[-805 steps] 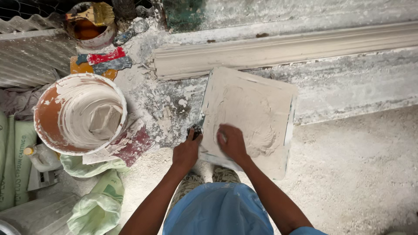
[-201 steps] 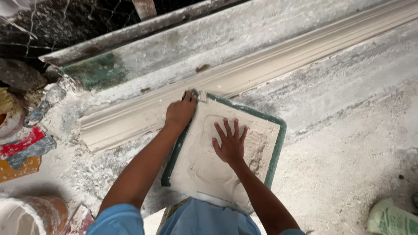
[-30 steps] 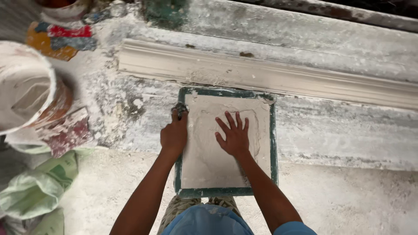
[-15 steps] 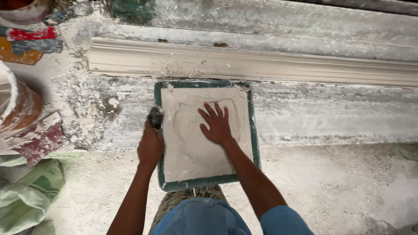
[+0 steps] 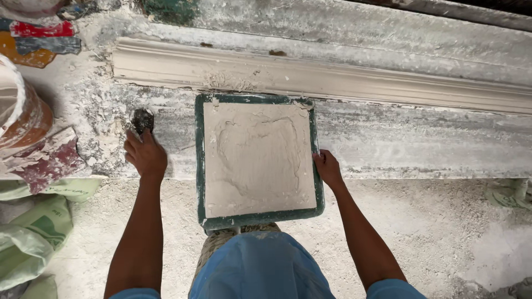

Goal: The person untangles a thin green string and hangs it on a wire mesh, then uses a trowel to scrape and smooth a pile of white plaster on a square board. The person works at a cluttered workbench with buckets and tools nearby.

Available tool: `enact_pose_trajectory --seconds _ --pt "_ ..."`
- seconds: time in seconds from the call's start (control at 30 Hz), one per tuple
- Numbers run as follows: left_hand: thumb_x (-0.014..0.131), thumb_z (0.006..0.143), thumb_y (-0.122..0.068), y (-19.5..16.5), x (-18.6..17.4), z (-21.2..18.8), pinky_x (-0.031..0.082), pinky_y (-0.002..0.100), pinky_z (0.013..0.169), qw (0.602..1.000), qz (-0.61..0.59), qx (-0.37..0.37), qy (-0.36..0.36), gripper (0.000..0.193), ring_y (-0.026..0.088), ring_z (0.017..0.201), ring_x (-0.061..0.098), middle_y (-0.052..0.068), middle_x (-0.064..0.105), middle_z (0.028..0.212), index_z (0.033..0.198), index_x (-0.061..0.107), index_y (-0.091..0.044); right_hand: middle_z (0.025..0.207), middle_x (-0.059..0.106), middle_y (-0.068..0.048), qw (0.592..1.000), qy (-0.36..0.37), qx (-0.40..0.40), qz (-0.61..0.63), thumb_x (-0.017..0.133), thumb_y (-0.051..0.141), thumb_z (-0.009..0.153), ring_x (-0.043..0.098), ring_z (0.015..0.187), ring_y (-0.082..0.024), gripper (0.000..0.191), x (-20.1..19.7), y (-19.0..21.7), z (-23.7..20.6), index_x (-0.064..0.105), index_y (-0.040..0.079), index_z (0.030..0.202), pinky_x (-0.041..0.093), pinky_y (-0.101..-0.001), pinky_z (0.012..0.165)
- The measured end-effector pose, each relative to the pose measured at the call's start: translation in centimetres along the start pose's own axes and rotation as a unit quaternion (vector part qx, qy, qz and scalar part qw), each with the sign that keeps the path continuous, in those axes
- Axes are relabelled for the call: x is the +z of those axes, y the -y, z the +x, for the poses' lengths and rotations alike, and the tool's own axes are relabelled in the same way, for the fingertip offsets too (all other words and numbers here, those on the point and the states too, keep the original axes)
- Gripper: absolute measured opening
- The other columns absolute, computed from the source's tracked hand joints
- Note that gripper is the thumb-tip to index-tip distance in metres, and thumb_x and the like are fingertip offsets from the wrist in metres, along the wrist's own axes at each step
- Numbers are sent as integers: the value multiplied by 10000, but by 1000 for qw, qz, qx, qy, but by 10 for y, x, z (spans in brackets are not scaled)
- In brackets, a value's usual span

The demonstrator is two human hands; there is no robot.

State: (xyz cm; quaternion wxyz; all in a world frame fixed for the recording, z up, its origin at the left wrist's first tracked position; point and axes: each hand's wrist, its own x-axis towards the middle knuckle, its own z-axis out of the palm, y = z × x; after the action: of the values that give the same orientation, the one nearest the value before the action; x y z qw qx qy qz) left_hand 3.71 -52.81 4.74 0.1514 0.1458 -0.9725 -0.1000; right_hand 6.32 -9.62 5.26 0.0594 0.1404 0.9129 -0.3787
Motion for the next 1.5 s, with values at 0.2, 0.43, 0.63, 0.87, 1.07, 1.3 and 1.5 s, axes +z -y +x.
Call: enact_pose_trajectory --seconds 0.2,0.43,0.63,0.87,1.07,1.3,1.5 --pt "447 1143 -293 -63 0 -3 494 501 1032 951 -281 117 57 485 523 1136 631 404 623 1260 1234 606 157 881 659 -84 994 60 35 82 668 429 989 577 792 -169 506 -14 23 29 649 -43 1169 504 -327 726" --pt "657 969 -373 -76 -1 -10 540 462 871 902 -342 -141 222 504 383 990 700 274 721 1058 1167 657 90 792 599 -68 998 50 29 38 713 420 942 539 726 -174 459 -20 22 41 615 -25 993 484 -346 665" --pt "711 974 -300 -63 -38 4 535 402 745 892 -399 -78 197 353 267 824 646 190 688 931 1040 599 28 759 521 -24 999 15 -51 5 631 432 1007 475 671 -149 368 -79 32 49 558 72 981 448 -332 601" --pt "741 978 -132 -82 -73 68 510 316 718 862 -493 20 119 191 173 780 600 123 672 881 1019 590 -22 874 581 -37 940 -112 -258 195 645 267 1083 508 769 -116 253 -121 64 60 555 32 1102 451 -291 682" --pt "651 995 53 -96 -54 69 587 342 856 820 -550 157 29 89 178 916 738 85 753 965 1012 659 -33 1039 627 -61 909 -138 -280 275 618 242 1075 594 922 -145 255 -94 63 57 542 36 1207 528 -328 810" --pt "627 854 156 -76 -31 34 608 363 850 842 -499 203 43 257 265 1141 728 141 737 1131 1038 619 -23 1135 626 -85 936 -130 -161 284 623 262 1039 618 983 -184 356 -73 30 39 528 37 1298 545 -361 838" --pt "570 852 199 -44 -9 -20 486 485 1103 851 -453 262 38 315 313 1284 650 152 717 1280 1061 596 -36 1219 626 -106 931 -87 25 353 627 280 1009 638 1036 -218 454 -69 -17 -26 516 38 1376 560 -389 863"
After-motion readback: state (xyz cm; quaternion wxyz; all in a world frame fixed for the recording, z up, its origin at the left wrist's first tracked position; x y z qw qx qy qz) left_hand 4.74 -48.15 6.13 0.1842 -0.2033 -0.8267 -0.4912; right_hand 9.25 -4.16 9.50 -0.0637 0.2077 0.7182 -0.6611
